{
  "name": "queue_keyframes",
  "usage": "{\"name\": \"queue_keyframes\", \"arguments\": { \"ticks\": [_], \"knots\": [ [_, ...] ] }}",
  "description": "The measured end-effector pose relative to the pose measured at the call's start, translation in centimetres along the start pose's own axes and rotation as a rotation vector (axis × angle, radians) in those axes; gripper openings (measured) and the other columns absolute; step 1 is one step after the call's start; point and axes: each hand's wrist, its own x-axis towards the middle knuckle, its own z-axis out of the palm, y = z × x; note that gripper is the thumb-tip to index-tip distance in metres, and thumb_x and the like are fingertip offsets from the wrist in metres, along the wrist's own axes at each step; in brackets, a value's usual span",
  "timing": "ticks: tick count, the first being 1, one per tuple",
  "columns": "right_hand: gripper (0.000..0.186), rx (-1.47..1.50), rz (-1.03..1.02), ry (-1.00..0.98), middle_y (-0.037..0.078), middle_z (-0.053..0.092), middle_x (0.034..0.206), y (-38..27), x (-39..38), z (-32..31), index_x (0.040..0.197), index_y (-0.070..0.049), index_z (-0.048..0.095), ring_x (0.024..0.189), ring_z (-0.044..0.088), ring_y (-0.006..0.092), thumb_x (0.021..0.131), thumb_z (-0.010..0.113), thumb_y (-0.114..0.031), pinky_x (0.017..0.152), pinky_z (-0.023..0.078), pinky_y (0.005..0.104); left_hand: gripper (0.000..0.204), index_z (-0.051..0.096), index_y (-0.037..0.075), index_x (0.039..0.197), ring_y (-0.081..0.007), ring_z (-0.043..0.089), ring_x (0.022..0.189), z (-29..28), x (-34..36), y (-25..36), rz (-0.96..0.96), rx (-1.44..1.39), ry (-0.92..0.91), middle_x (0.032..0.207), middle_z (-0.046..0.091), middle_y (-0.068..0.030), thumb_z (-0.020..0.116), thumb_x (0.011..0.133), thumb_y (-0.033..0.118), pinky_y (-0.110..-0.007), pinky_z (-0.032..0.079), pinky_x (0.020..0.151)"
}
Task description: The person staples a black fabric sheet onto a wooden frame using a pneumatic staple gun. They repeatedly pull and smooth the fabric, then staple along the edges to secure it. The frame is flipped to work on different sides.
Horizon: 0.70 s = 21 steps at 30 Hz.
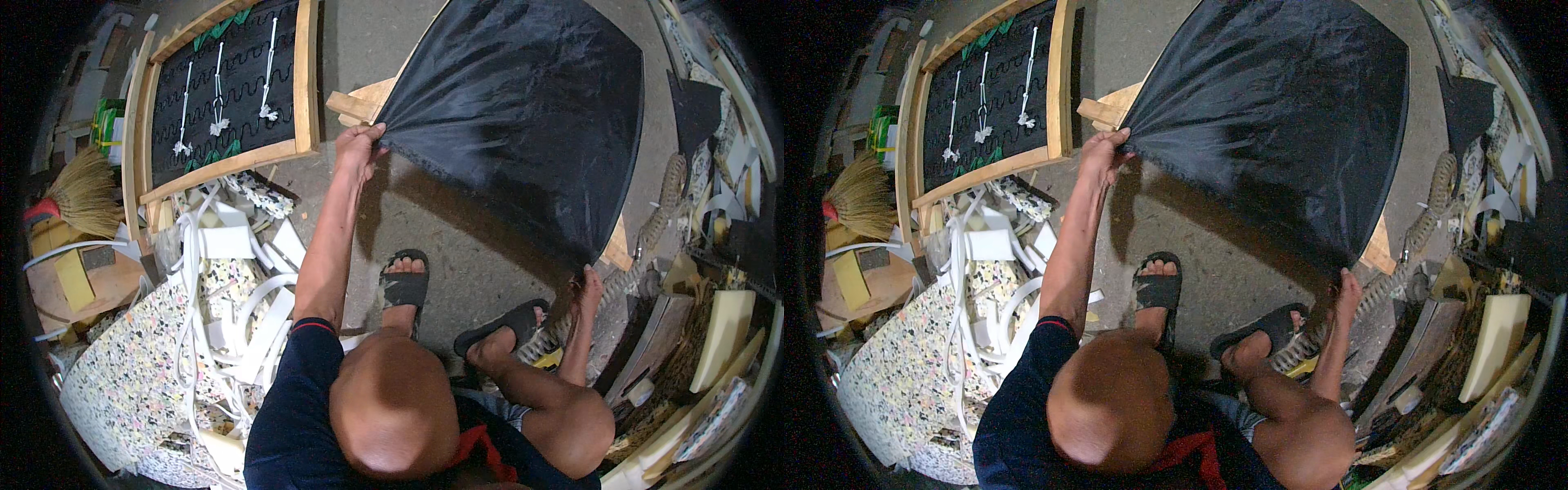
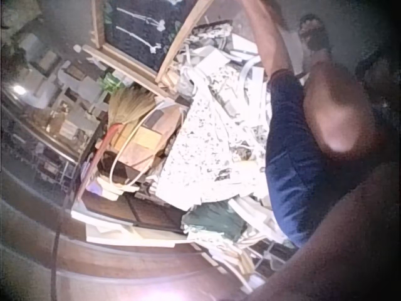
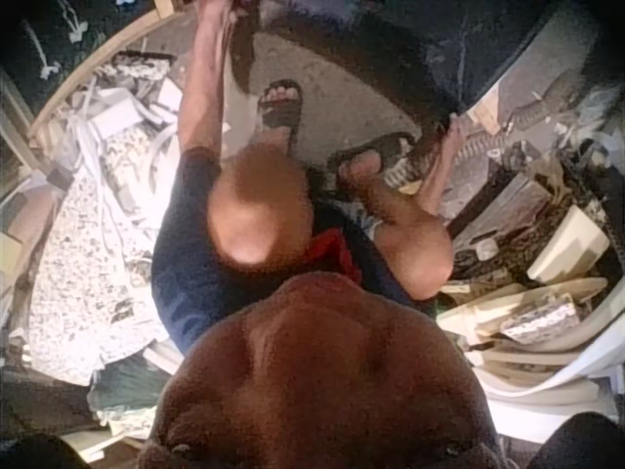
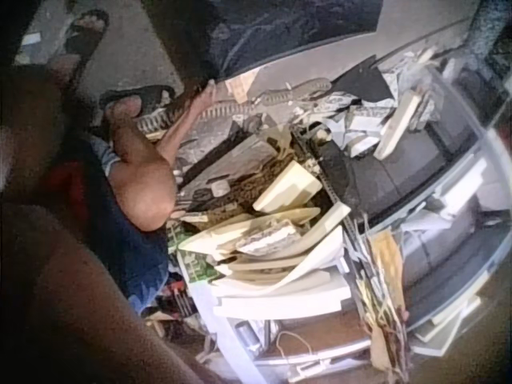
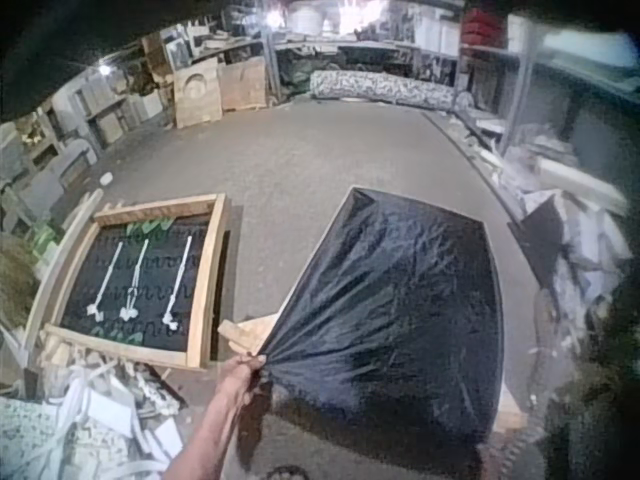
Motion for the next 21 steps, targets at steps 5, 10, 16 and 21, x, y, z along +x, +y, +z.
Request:
{"name": "queue_keyframes", "arguments": {
  "ticks": [5, 10, 16, 21],
  "knots": [
    [0.027, 0.026, 0.000, -0.025, -0.003, 0.063, 0.072, -0.2, -0.2, 0.0, 0.081, -0.009, 0.067, 0.057, 0.053, 0.0072, 0.099, 0.061, -0.028, 0.053, 0.041, 0.0251, 0.014, 0.062, 0.006, 0.084, -0.0142, 0.063, 0.063, 0.0, -0.2, 0.2, 0.027, -0.075, -0.023, 0.080, 0.068, -0.0048, 0.076, 0.085, 0.007, -0.027, 0.053, 0.051],
    [0.025, 0.031, -0.007, -0.038, -0.002, 0.065, 0.076, 0.4, 0.3, -0.5, 0.086, -0.006, 0.069, 0.060, 0.056, 0.0085, 0.098, 0.062, -0.027, 0.056, 0.044, 0.0262, 0.009, 0.064, 0.005, 0.087, -0.0139, 0.061, 0.063, -0.1, -0.6, 0.7, 0.033, 0.010, -0.081, 0.081, 0.067, -0.0044, 0.070, 0.090, 0.010, -0.028, 0.056, 0.056],
    [0.022, 0.003, -0.012, -0.006, -0.001, 0.064, 0.076, 1.3, 1.1, -1.3, 0.084, -0.010, 0.066, 0.063, 0.058, 0.0104, 0.095, 0.066, -0.029, 0.057, 0.046, 0.0276, 0.019, 0.069, 0.003, 0.100, -0.0128, 0.057, 0.063, 0.1, -1.2, 1.2, 0.046, 0.112, -0.087, 0.081, 0.065, -0.0032, 0.064, 0.097, 0.021, -0.030, 0.058, 0.059],
    [0.021, 0.000, -0.041, 0.003, -0.003, 0.061, 0.074, 1.9, 1.5, -1.4, 0.080, -0.013, 0.064, 0.060, 0.057, 0.0090, 0.093, 0.068, -0.029, 0.053, 0.045, 0.0259, 0.019, 0.069, 0.006, 0.092, -0.0105, 0.055, 0.059, -0.5, -0.7, 0.9, 0.055, 0.092, -0.110, 0.077, 0.064, -0.0005, 0.062, 0.098, 0.022, -0.027, 0.055, 0.052]
  ]
}}
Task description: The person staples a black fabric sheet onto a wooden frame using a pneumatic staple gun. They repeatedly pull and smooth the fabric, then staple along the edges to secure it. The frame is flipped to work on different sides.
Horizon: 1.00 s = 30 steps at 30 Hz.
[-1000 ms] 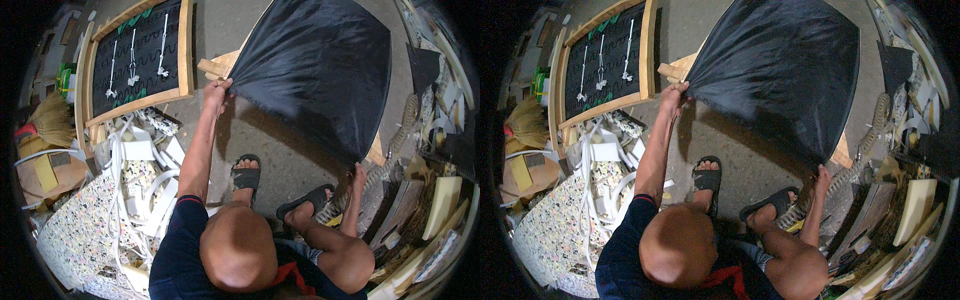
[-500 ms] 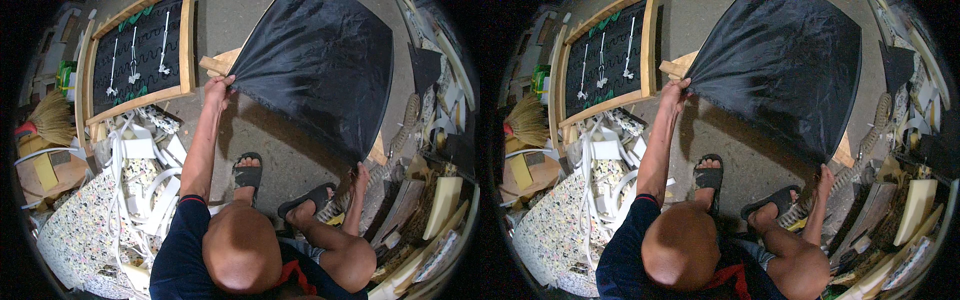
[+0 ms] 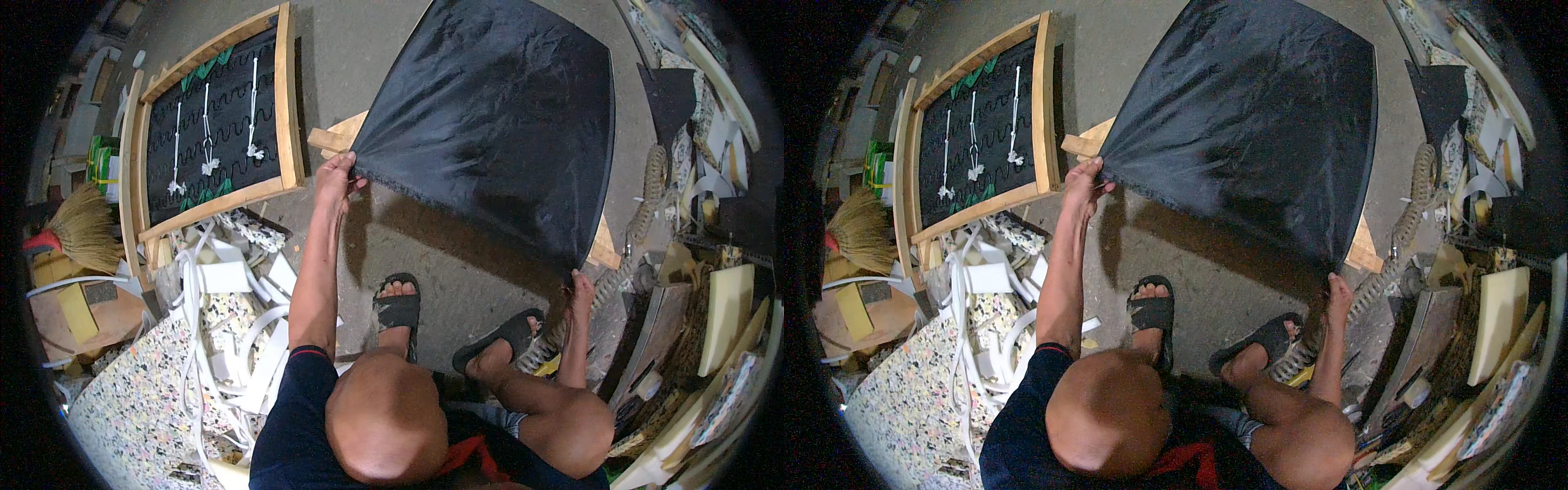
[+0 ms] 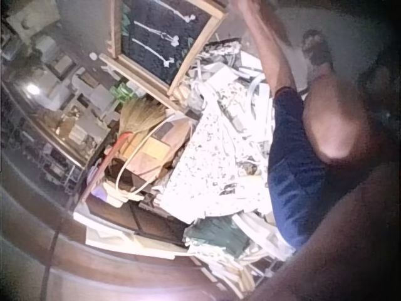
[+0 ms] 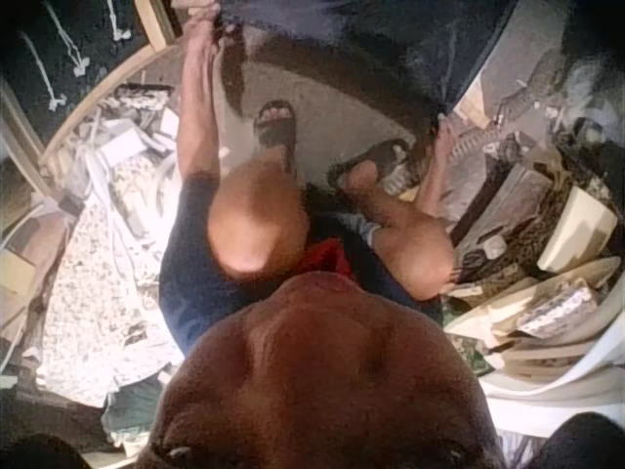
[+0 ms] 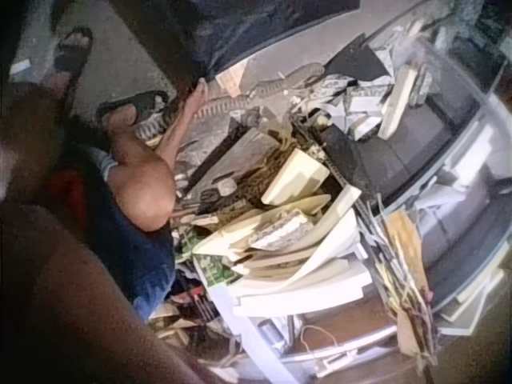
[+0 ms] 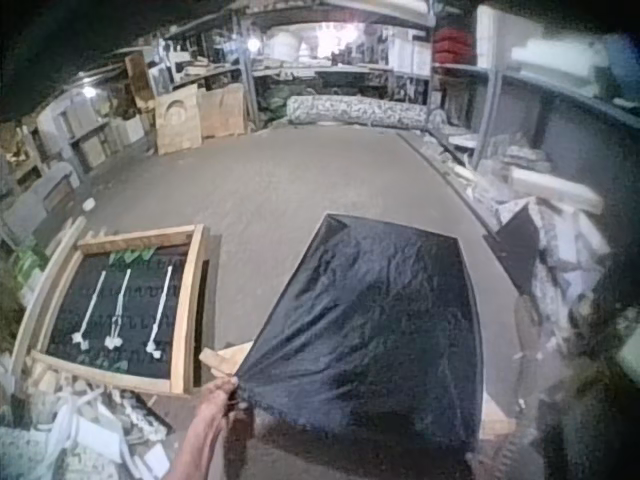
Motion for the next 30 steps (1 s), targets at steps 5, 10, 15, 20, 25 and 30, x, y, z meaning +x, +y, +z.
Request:
{"name": "queue_keyframes", "arguments": {
  "ticks": [5, 10, 15, 20, 25, 30],
  "knots": [
    [0.021, -0.072, -0.029, 0.006, -0.004, 0.060, 0.073, 0.0, 0.2, 0.0, 0.083, -0.012, 0.066, 0.059, 0.056, 0.0076, 0.094, 0.067, -0.029, 0.053, 0.044, 0.0246, 0.024, 0.066, 0.006, 0.083, -0.0104, 0.053, 0.053, -0.6, 0.7, -1.5, 0.052, 0.171, 0.046, 0.071, 0.060, 0.0002, 0.063, 0.097, 0.025, -0.026, 0.049, 0.049],
    [0.026, -0.150, 0.038, -0.027, -0.002, 0.063, 0.082, 0.5, 0.6, -0.4, 0.092, -0.005, 0.070, 0.073, 0.056, 0.0102, 0.097, 0.064, -0.030, 0.067, 0.045, 0.0269, 0.024, 0.065, 0.006, 0.082, -0.0097, 0.053, 0.051, -1.1, 1.2, -2.8, 0.116, 0.190, 0.014, 0.070, 0.060, 0.0001, 0.063, 0.097, 0.025, -0.025, 0.048, 0.048],
    [0.023, -0.048, -0.059, -0.034, -0.004, 0.059, 0.070, 2.4, 2.7, -0.2, 0.088, -0.011, 0.068, 0.058, 0.053, 0.0085, 0.096, 0.064, -0.032, 0.053, 0.041, 0.0249, 0.022, 0.068, 0.007, 0.092, -0.0086, 0.056, 0.062, -1.2, 1.6, -3.7, 0.089, 0.027, -0.012, 0.077, 0.063, 0.0022, 0.063, 0.097, 0.028, -0.028, 0.051, 0.057],
    [0.023, -0.151, -0.159, -0.021, -0.003, 0.063, 0.073, 4.4, 5.9, -0.4, 0.090, -0.010, 0.069, 0.059, 0.054, 0.0082, 0.096, 0.064, -0.031, 0.053, 0.042, 0.0252, 0.022, 0.070, 0.008, 0.097, -0.0107, 0.058, 0.074, -1.4, 2.1, -4.2, 0.090, 0.009, -0.035, 0.085, 0.066, 0.0015, 0.061, 0.099, 0.029, -0.032, 0.052, 0.067],
    [0.022, 0.002, -0.109, -0.066, -0.004, 0.063, 0.075, 4.9, 5.8, -0.2, 0.093, -0.010, 0.070, 0.057, 0.053, 0.0081, 0.096, 0.065, -0.031, 0.053, 0.041, 0.0234, 0.023, 0.069, 0.008, 0.099, -0.0117, 0.059, 0.077, -2.2, 2.9, -3.6, 0.070, 0.117, -0.129, 0.092, 0.067, 0.0002, 0.060, 0.099, 0.028, -0.033, 0.055, 0.069],
    [0.023, 0.021, -0.018, -0.092, -0.004, 0.062, 0.075, 3.8, 4.7, 0.4, 0.093, -0.010, 0.069, 0.059, 0.054, 0.0078, 0.096, 0.064, -0.032, 0.053, 0.042, 0.0249, 0.020, 0.066, 0.009, 0.099, -0.0130, 0.060, 0.077, -2.7, 3.3, -2.4, -0.033, 0.196, -0.116, 0.095, 0.066, 0.0001, 0.060, 0.099, 0.028, -0.033, 0.057, 0.070]
  ]
}}
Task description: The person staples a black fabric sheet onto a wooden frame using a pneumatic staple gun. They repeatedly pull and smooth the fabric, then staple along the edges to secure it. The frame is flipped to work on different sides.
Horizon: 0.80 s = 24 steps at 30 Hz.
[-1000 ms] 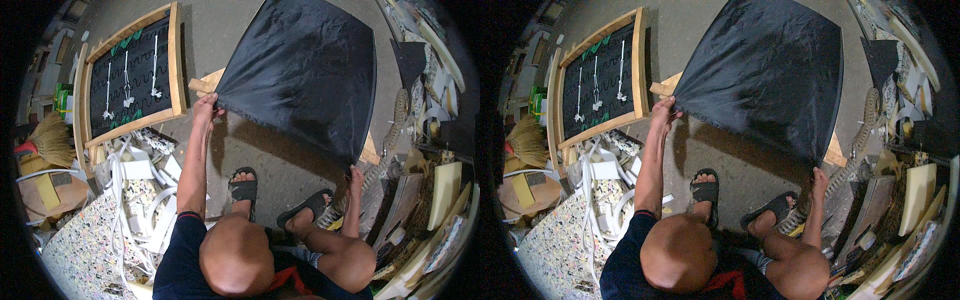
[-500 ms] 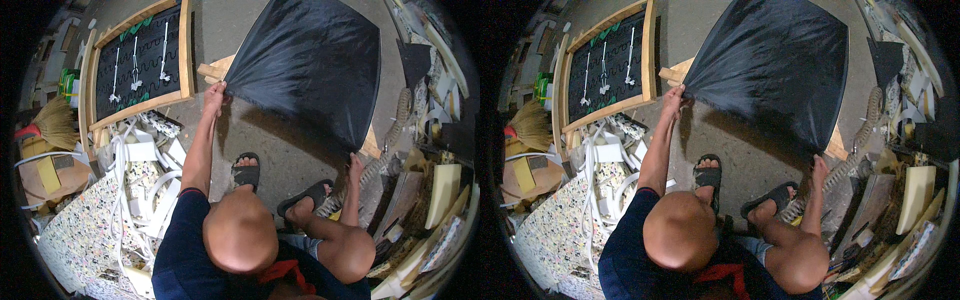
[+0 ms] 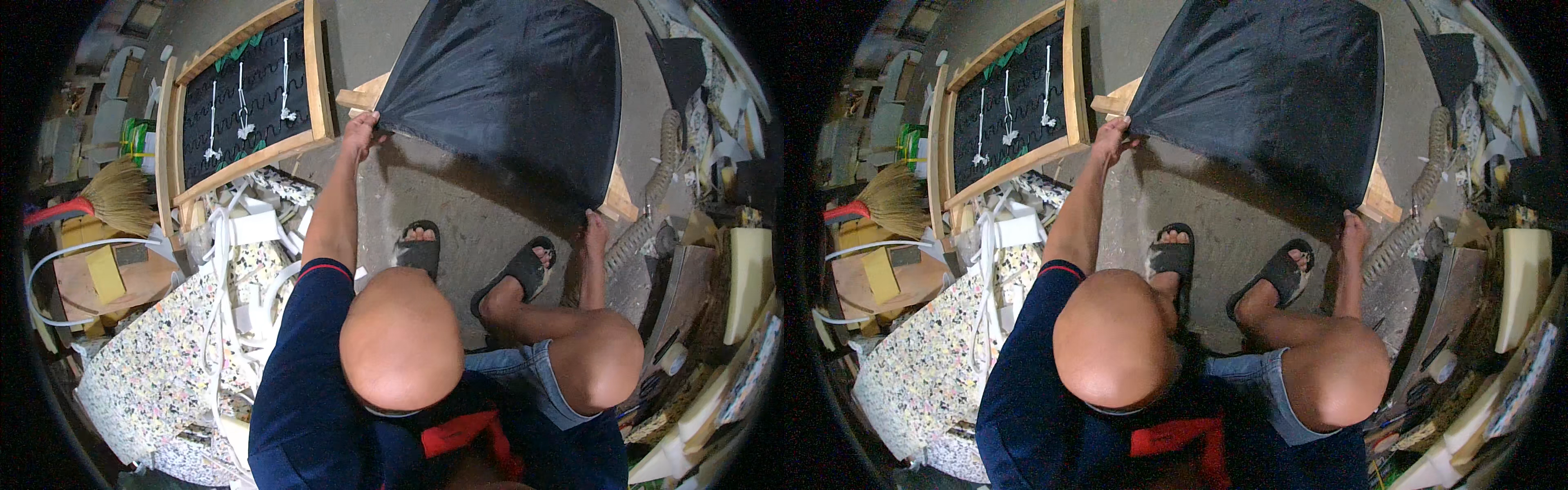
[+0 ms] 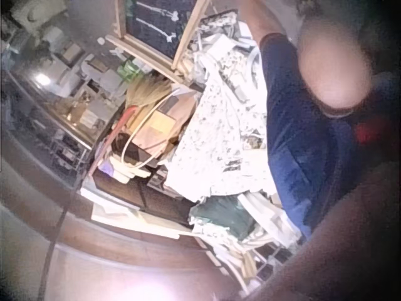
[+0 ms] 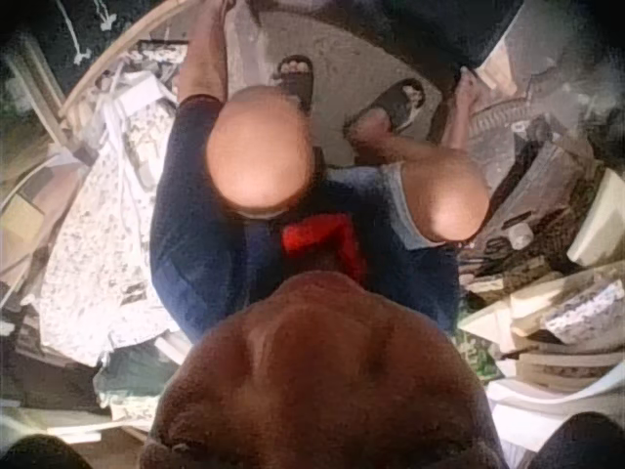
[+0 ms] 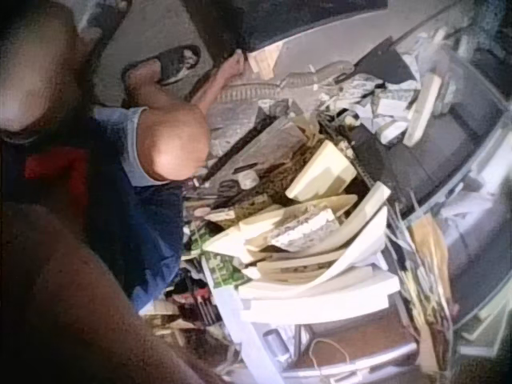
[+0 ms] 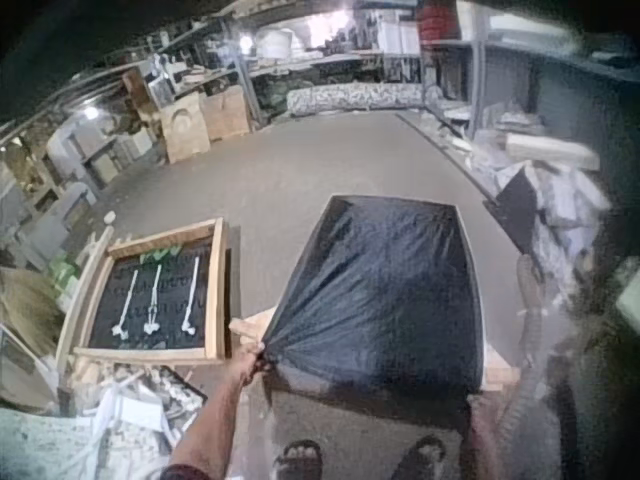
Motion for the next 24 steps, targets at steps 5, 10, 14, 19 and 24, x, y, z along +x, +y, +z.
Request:
{"name": "queue_keyframes", "arguments": {
  "ticks": [5, 10, 14, 19, 24],
  "knots": [
    [0.026, -0.161, -0.002, 0.021, -0.001, 0.063, 0.082, -1.2, -1.9, -0.5, 0.096, -0.006, 0.069, 0.070, 0.058, 0.0103, 0.097, 0.063, -0.031, 0.064, 0.047, 0.0268, 0.018, 0.065, 0.010, 0.100, -0.0118, 0.060, 0.079, -1.0, -0.5, 0.3, 0.027, 0.037, -0.116, 0.094, 0.065, 0.0013, 0.059, 0.100, 0.028, -0.033, 0.056, 0.074],
    [0.026, 0.063, -0.007, -0.079, 0.000, 0.065, 0.089, -2.4, -3.0, 0.3, 0.097, -0.005, 0.069, 0.077, 0.059, 0.0113, 0.099, 0.060, -0.029, 0.071, 0.048, 0.0281, 0.020, 0.065, 0.009, 0.102, -0.0104, 0.061, 0.083, -2.0, -0.6, 0.2, 0.019, 0.144, -0.133, 0.096, 0.067, 0.0009, 0.058, 0.101, 0.027, -0.032, 0.056, 0.077],
    [0.024, -0.110, 0.088, 0.032, -0.002, 0.062, 0.084, -2.9, -2.7, 1.1, 0.092, -0.005, 0.067, 0.074, 0.055, 0.0088, 0.099, 0.059, -0.026, 0.067, 0.046, 0.0266, 0.020, 0.064, 0.009, 0.093, -0.0075, 0.058, 0.068, -2.9, 0.0, 0.5, 0.026, 0.174, -0.259, 0.082, 0.063, 0.0018, 0.061, 0.100, 0.027, -0.029, 0.052, 0.067],
    [0.024, -0.052, 0.083, 0.057, -0.005, 0.053, 0.077, -2.9, -2.7, 1.3, 0.083, -0.006, 0.062, 0.071, 0.047, 0.0077, 0.099, 0.060, -0.024, 0.065, 0.040, 0.0261, 0.020, 0.066, 0.007, 0.096, -0.0102, 0.059, 0.067, -4.0, -0.1, 0.9, -0.068, -0.037, -0.354, 0.082, 0.066, -0.0008, 0.058, 0.100, 0.025, -0.030, 0.052, 0.066],
    [0.023, 0.017, 0.154, 0.096, -0.004, 0.057, 0.081, -3.1, -3.7, 1.7, 0.086, -0.004, 0.065, 0.075, 0.048, 0.0091, 0.098, 0.061, -0.023, 0.069, 0.041, 0.0262, 0.020, 0.066, 0.006, 0.098, -0.0116, 0.060, 0.069, -4.7, 0.0, 0.2, -0.090, 0.030, -0.325, 0.084, 0.067, -0.0019, 0.057, 0.100, 0.024, -0.030, 0.052, 0.067]
  ]
}}
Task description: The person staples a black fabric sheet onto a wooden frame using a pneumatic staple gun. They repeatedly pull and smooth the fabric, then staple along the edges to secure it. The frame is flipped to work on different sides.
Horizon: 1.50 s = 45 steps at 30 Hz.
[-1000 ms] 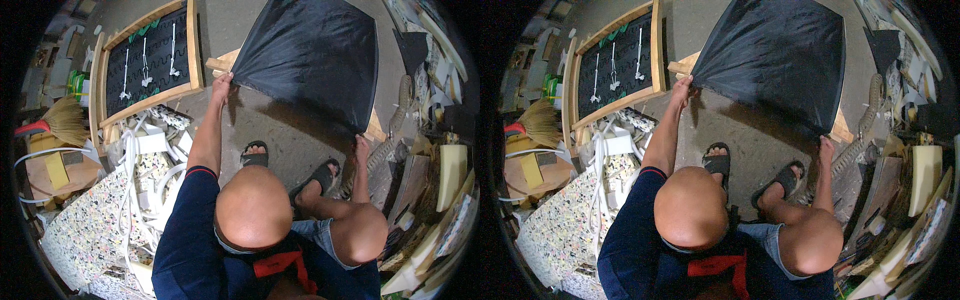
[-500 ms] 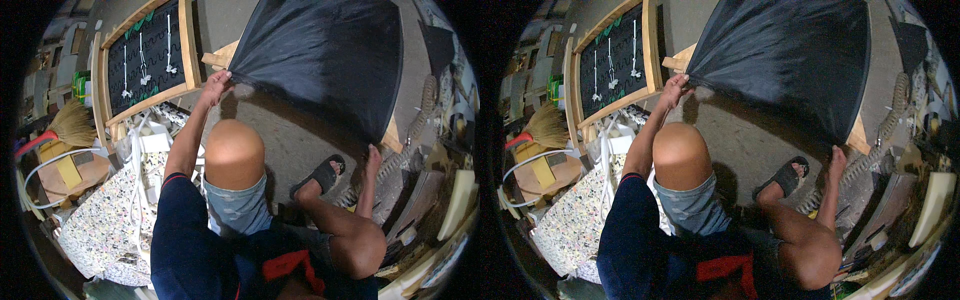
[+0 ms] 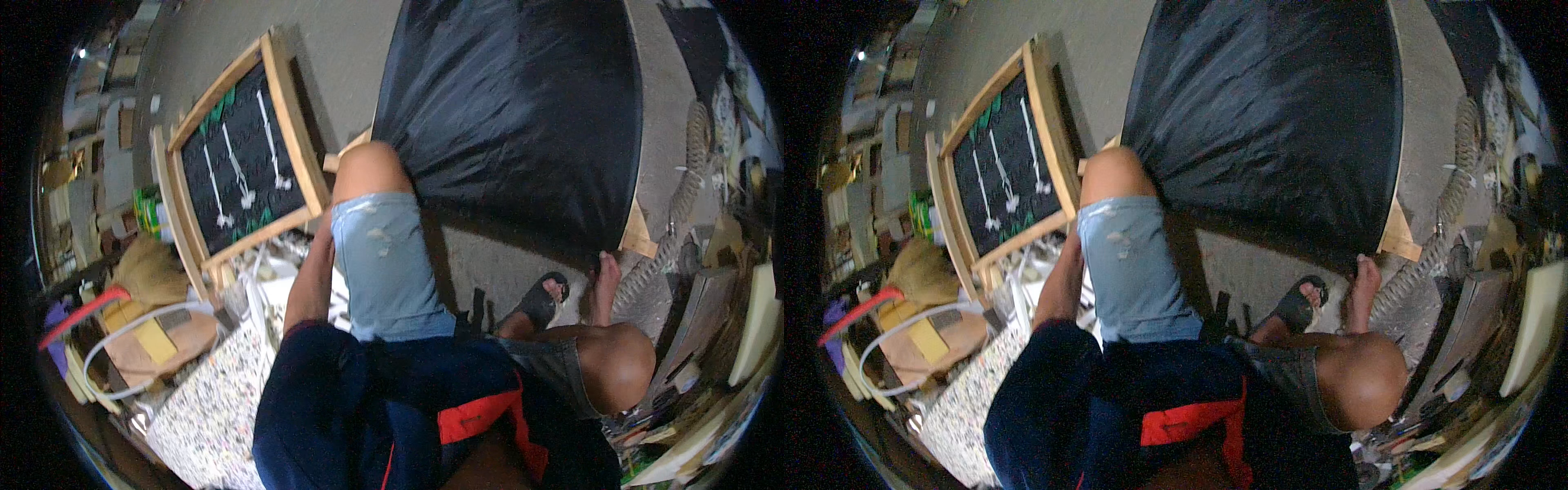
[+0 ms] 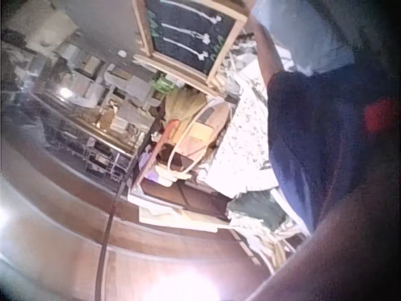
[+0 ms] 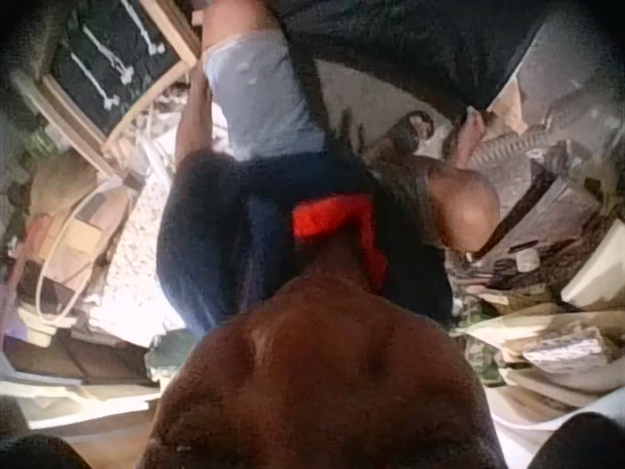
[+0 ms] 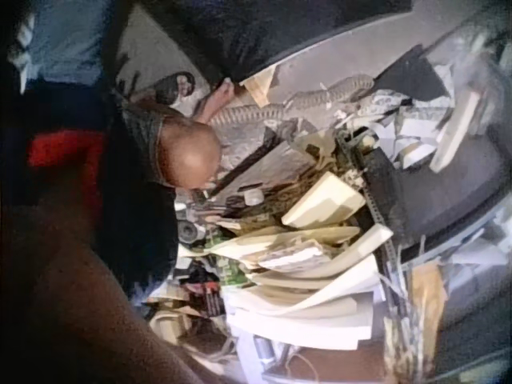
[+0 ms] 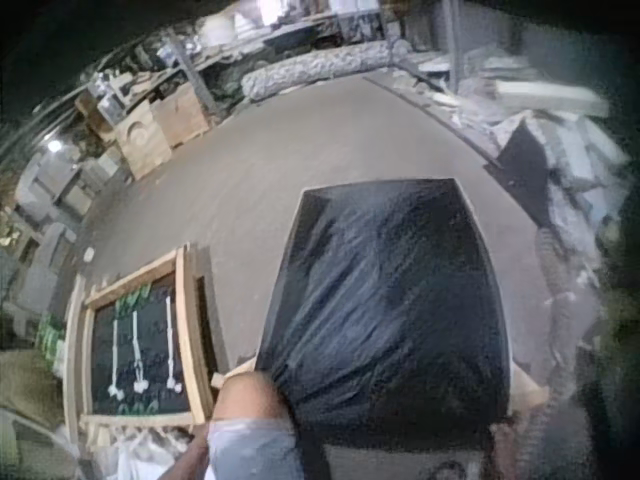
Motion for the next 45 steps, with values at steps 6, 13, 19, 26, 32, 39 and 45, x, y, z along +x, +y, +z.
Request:
{"name": "queue_keyframes", "arguments": {
  "ticks": [6, 13, 19, 26, 32, 39, 45],
  "knots": [
    [0.024, -0.065, -0.067, 0.044, -0.001, 0.062, 0.085, -0.5, -0.7, 1.3, 0.091, -0.003, 0.066, 0.078, 0.054, 0.0112, 0.096, 0.062, -0.026, 0.069, 0.045, 0.0289, 0.020, 0.067, 0.005, 0.101, -0.0132, 0.061, 0.071, 0.2, 0.2, 1.1, -0.064, 0.090, 0.023, 0.087, 0.068, -0.0033, 0.056, 0.100, 0.022, -0.031, 0.052, 0.068],
    [0.028, -0.141, -0.120, 0.065, -0.002, 0.049, 0.070, -1.8, -3.1, 0.9, 0.081, 0.001, 0.058, 0.070, 0.045, 0.0095, 0.098, 0.059, -0.022, 0.065, 0.041, 0.0294, 0.021, 0.068, 0.004, 0.105, -0.0152, 0.062, 0.073, -3.9, -0.3, 4.0, -0.101, 0.189, 0.057, 0.090, 0.070, -0.0048, 0.054, 0.100, 0.019, -0.031, 0.052, 0.069],
    [0.029, -0.151, -0.175, 0.124, 0.002, 0.047, 0.066, -2.3, -5.0, 1.1, 0.077, 0.000, 0.056, 0.065, 0.043, 0.0108, 0.096, 0.061, -0.022, 0.060, 0.040, 0.0321, 0.023, 0.068, 0.003, 0.108, -0.0168, 0.063, 0.075, 1.3, -2.2, 13.3, -0.056, 0.746, 0.157, 0.092, 0.071, -0.0062, 0.052, 0.100, 0.018, -0.032, 0.053, 0.069],
    [0.026, -0.143, -0.199, 0.080, 0.002, 0.043, 0.064, -4.6, -5.4, 0.6, 0.075, 0.002, 0.054, 0.065, 0.043, 0.0099, 0.095, 0.060, -0.015, 0.058, 0.038, 0.0299, 0.043, 0.060, 0.000, 0.126, -0.0430, 0.044, 0.134, 34.2, 3.5, 14.5, 1.221, 1.445, -0.480, 0.140, 0.052, -0.0237, 0.065, 0.085, 0.012, -0.051, 0.030, 0.114],
    [0.024, -0.089, -0.325, 0.188, 0.007, 0.054, 0.064, -5.6, -6.3, 1.2, 0.077, 0.003, 0.061, 0.054, 0.053, 0.0159, 0.093, 0.062, -0.014, 0.052, 0.043, 0.0334, 0.079, 0.029, 0.002, 0.152, -0.0403, 0.016, 0.150, 47.6, 4.5, 1.3, 1.062, 1.675, -0.842, 0.161, 0.022, -0.0197, 0.061, 0.091, 0.038, -0.059, 0.013, 0.118],
    [0.025, 0.000, 0.009, 0.113, 0.003, 0.058, 0.063, -5.2, -5.5, 1.4, 0.078, 0.000, 0.064, 0.038, 0.049, 0.0101, 0.095, 0.061, -0.017, 0.038, 0.039, 0.0296, 0.079, 0.033, 0.000, 0.151, -0.0358, 0.021, 0.149, 48.5, 3.7, 0.3, 1.154, 1.743, -0.924, 0.160, 0.025, -0.0168, 0.060, 0.091, 0.044, -0.061, 0.017, 0.116],
    [0.021, 0.107, 0.140, 0.163, 0.003, 0.060, 0.073, -6.4, -5.2, 1.6, 0.091, 0.000, 0.064, 0.066, 0.056, 0.0109, 0.096, 0.061, -0.021, 0.059, 0.046, 0.0294, 0.081, 0.035, 0.000, 0.150, -0.0344, 0.024, 0.148, 48.7, 3.8, -0.2, 1.196, 1.747, -0.883, 0.159, 0.030, -0.0173, 0.061, 0.089, 0.047, -0.060, 0.018, 0.117]
  ]
}}
